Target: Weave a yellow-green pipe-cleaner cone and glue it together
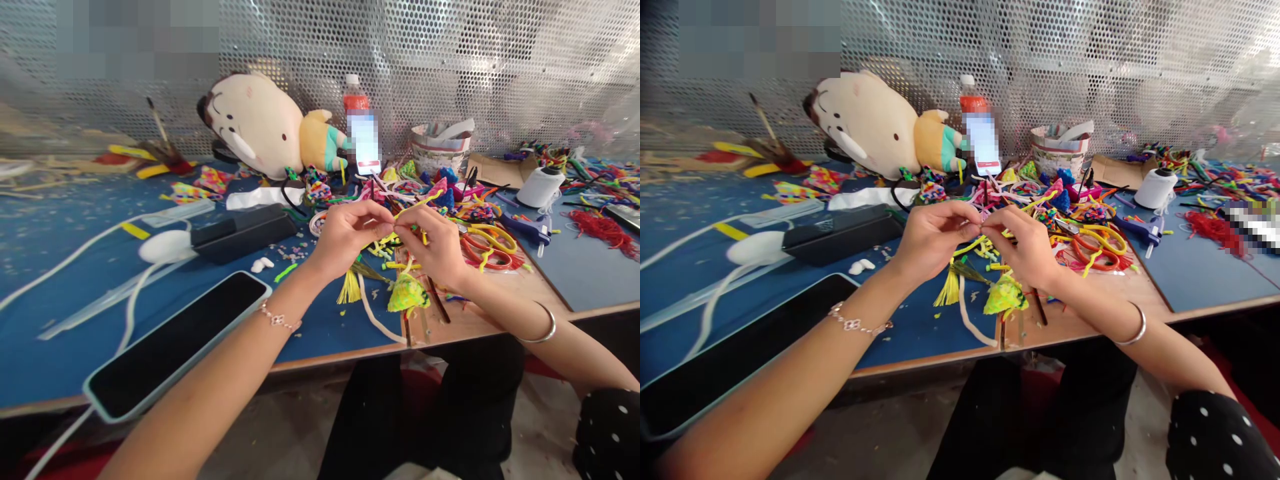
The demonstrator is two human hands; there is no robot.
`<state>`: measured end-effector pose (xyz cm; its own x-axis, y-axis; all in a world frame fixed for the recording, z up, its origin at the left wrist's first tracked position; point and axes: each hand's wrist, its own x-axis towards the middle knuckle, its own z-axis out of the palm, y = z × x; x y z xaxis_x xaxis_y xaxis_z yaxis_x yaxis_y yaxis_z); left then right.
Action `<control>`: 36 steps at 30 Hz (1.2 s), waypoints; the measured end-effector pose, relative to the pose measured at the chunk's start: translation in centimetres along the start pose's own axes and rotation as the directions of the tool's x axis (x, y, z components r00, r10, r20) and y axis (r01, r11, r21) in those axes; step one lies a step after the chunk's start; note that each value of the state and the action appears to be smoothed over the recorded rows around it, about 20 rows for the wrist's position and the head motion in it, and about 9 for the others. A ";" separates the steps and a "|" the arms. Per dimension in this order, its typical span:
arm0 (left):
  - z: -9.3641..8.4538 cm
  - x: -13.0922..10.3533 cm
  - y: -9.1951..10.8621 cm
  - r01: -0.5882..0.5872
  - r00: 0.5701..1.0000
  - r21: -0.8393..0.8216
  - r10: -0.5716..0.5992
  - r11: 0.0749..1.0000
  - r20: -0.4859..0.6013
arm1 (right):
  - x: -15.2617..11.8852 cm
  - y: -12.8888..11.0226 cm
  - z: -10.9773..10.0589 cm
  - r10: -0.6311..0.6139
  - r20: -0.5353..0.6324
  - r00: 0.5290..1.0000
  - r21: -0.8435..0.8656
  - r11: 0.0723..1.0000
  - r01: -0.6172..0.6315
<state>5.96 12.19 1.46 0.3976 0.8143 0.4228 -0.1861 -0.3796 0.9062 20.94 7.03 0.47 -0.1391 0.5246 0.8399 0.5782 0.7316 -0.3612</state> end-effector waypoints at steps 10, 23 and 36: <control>-0.1 -0.3 0.4 -0.137 0.989 0.202 0.144 0.970 -0.019 | 0.5 -0.2 0.0 0.464 0.172 0.869 0.410 0.769 -0.492; -0.5 0.0 -0.4 -0.322 0.947 0.489 0.273 0.811 0.172 | 1.0 2.1 -0.5 0.561 0.591 0.580 0.530 0.272 -0.803; -0.9 0.3 -0.2 -0.446 0.895 0.514 0.376 0.733 0.240 | 1.5 1.4 -1.2 0.392 0.696 0.602 0.521 0.301 -0.798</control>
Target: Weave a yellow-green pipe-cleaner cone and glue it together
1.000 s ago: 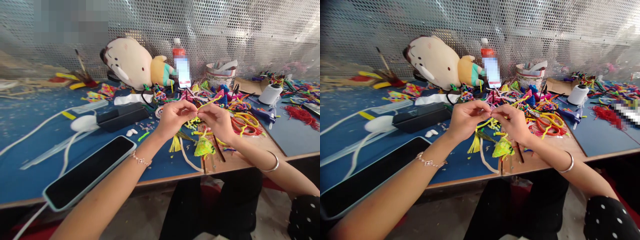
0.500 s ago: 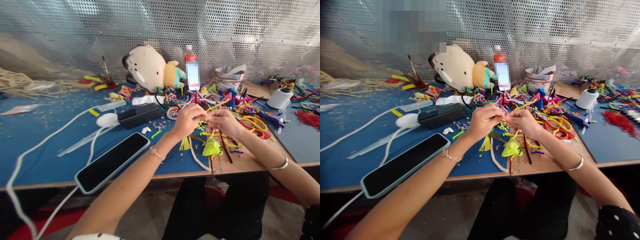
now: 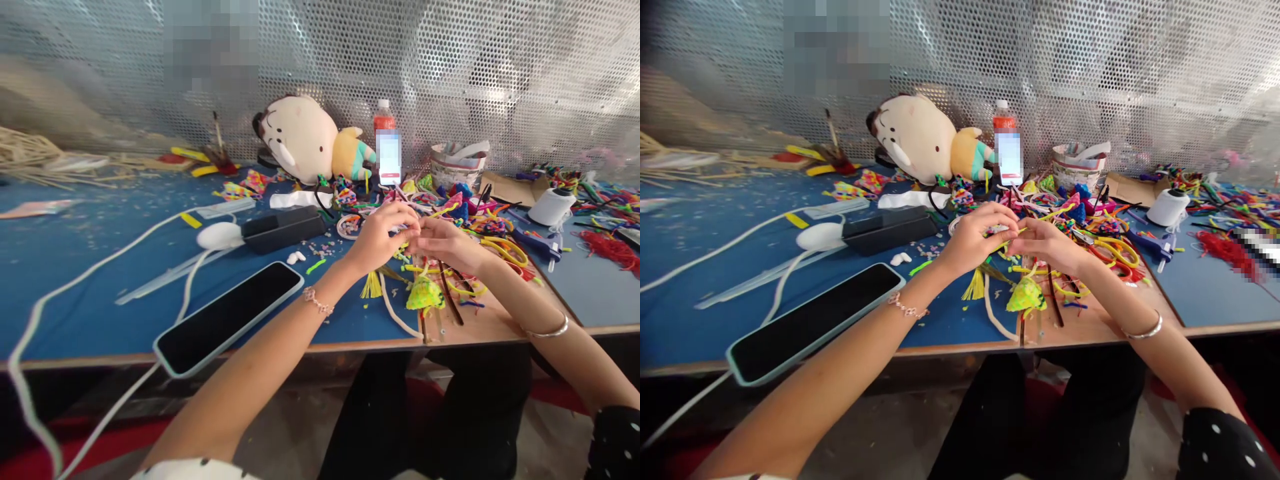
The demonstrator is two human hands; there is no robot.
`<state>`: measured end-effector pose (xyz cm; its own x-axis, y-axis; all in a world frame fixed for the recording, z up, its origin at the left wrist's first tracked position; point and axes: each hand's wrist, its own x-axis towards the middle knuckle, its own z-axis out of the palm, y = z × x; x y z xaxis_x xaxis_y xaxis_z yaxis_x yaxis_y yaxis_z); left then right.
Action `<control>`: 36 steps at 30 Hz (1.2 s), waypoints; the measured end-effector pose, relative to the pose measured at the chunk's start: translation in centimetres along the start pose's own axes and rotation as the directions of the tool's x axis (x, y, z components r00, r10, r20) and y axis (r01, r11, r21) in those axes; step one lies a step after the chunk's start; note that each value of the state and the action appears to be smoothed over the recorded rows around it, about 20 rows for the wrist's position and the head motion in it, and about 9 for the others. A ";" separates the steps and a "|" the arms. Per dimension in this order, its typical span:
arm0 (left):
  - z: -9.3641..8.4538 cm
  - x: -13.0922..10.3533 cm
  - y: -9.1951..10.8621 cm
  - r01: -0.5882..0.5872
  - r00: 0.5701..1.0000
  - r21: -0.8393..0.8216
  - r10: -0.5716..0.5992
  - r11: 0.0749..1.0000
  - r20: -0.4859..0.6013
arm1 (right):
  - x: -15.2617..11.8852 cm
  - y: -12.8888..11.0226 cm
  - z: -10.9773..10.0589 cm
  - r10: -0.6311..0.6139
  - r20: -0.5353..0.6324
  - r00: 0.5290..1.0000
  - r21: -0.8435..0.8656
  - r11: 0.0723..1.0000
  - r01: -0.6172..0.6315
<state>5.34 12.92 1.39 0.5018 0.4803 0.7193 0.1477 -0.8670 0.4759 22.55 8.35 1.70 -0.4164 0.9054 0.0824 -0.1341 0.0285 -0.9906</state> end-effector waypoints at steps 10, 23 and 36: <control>0.2 0.2 -0.7 0.106 0.992 0.106 -0.112 0.989 0.058 | 0.7 1.1 0.2 -0.017 -0.251 0.968 -0.038 0.999 0.007; -10.2 0.3 -1.1 0.413 0.776 0.746 -0.631 0.522 0.011 | 1.2 2.0 0.0 -0.136 -0.348 0.927 -0.261 0.964 0.044; -9.1 -2.6 -4.0 0.303 0.548 0.916 -0.834 0.262 0.057 | 1.3 2.1 -0.2 -0.221 -0.286 0.932 -0.495 0.867 0.053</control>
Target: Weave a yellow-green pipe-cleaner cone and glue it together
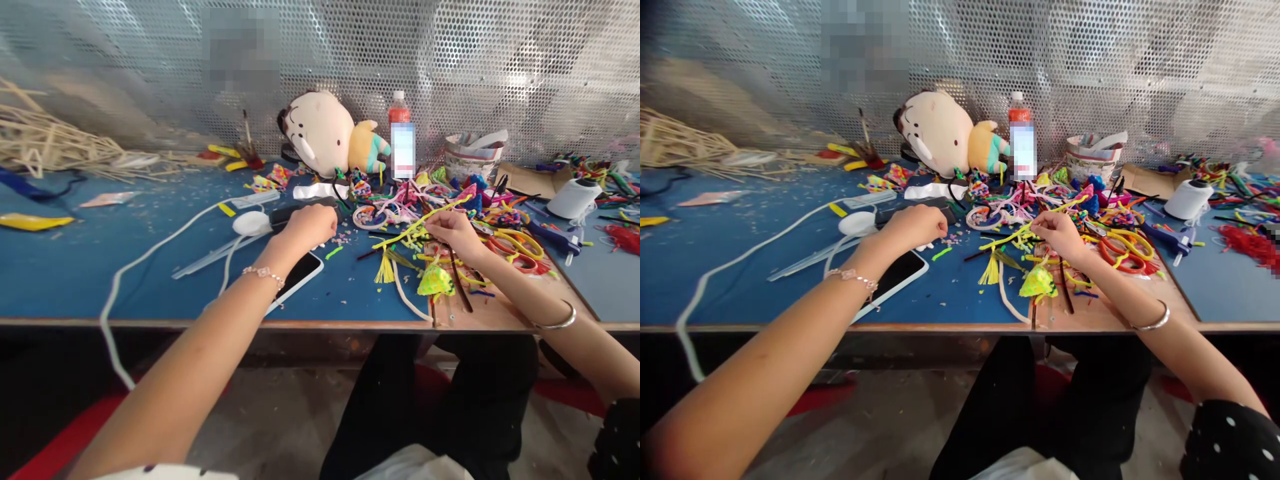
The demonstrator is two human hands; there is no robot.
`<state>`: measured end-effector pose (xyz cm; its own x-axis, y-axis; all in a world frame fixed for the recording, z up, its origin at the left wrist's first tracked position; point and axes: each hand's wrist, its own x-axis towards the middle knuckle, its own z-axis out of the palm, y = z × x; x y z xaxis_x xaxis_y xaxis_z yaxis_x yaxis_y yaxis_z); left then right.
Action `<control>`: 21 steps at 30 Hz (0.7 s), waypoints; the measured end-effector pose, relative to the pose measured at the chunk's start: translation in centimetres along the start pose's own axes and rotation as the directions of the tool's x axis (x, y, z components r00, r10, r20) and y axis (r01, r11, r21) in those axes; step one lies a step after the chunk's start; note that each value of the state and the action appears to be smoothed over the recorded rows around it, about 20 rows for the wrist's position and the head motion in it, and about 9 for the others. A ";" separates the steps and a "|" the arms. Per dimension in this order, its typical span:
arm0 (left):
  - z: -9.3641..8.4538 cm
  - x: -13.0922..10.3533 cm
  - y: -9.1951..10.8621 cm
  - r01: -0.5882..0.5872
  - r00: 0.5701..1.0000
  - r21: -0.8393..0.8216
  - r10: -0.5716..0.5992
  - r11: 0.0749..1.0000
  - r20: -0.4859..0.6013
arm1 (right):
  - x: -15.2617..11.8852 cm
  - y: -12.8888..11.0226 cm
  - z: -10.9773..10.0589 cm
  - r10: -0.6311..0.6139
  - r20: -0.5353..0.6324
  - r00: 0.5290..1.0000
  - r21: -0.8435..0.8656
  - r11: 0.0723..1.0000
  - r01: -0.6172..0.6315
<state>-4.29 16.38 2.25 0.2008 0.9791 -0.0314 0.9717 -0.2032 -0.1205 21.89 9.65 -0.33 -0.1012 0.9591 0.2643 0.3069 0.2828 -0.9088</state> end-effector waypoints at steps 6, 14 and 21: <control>0.3 -0.1 0.4 0.011 1.000 -0.013 -0.011 1.000 -0.021 | 0.1 0.3 -0.1 -0.024 -0.008 1.000 -0.026 0.999 0.024; -2.4 -1.9 3.7 -0.277 0.950 -0.538 0.141 0.796 -0.280 | -0.1 0.1 0.1 -0.071 -0.047 0.996 -0.047 0.996 0.069; -3.1 -1.8 9.8 -0.288 0.905 -0.956 0.312 -0.052 -0.290 | -1.2 -1.0 0.1 -0.245 -0.154 0.957 -0.171 0.961 0.219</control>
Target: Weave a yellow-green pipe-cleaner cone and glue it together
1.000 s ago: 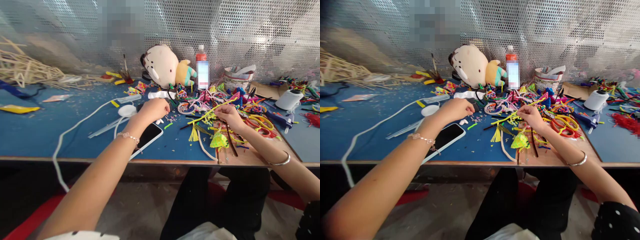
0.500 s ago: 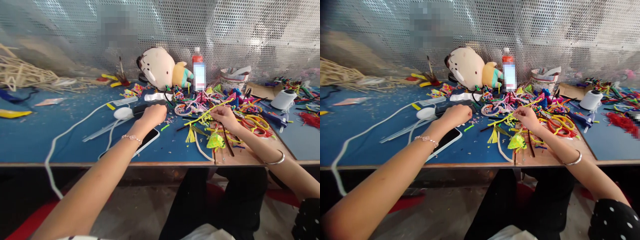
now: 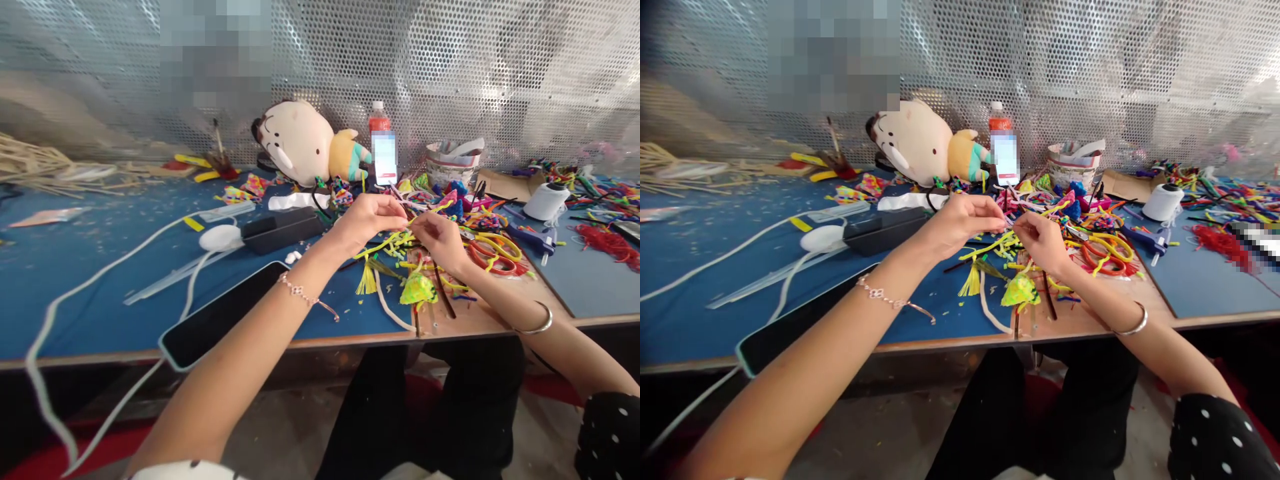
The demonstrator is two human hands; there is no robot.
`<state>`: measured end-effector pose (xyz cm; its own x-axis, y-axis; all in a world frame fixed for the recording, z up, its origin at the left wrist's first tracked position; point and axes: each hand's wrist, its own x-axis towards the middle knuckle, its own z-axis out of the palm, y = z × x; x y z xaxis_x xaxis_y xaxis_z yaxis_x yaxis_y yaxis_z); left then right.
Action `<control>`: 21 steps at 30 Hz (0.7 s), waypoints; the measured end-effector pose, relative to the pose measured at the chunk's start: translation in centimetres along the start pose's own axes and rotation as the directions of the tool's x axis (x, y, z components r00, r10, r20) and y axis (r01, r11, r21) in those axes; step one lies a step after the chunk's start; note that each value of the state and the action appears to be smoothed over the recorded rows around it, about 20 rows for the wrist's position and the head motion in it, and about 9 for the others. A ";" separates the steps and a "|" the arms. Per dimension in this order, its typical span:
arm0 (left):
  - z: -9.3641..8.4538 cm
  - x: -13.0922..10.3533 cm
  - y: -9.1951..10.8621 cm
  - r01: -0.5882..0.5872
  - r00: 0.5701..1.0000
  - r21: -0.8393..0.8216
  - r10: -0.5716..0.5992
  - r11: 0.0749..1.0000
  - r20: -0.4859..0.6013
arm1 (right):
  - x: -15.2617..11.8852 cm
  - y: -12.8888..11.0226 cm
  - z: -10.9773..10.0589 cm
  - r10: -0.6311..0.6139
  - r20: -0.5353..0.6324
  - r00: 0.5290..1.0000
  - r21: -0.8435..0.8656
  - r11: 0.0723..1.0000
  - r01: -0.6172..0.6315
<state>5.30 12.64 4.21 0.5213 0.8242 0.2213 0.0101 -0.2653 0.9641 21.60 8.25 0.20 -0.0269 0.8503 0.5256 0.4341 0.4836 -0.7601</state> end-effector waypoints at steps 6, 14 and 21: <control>0.1 0.9 -2.4 0.127 0.992 -0.399 -0.116 0.908 0.051 | -0.4 -0.5 0.1 -0.140 -0.059 0.988 -0.111 0.985 0.133; 0.0 0.3 -3.5 0.169 0.979 -0.399 -0.107 0.901 0.173 | -1.0 -0.8 0.0 -0.453 -0.023 0.891 -0.251 0.866 0.433; 0.0 0.2 -3.7 0.172 0.977 -0.366 -0.112 0.915 0.181 | -1.5 -1.4 0.3 -0.571 -0.004 0.821 -0.332 0.775 0.538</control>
<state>5.36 13.77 0.71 0.6627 0.7443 0.0821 -0.2130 0.0823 0.9736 20.80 6.36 0.34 -0.2662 0.4206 0.8673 0.6212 0.7629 -0.1793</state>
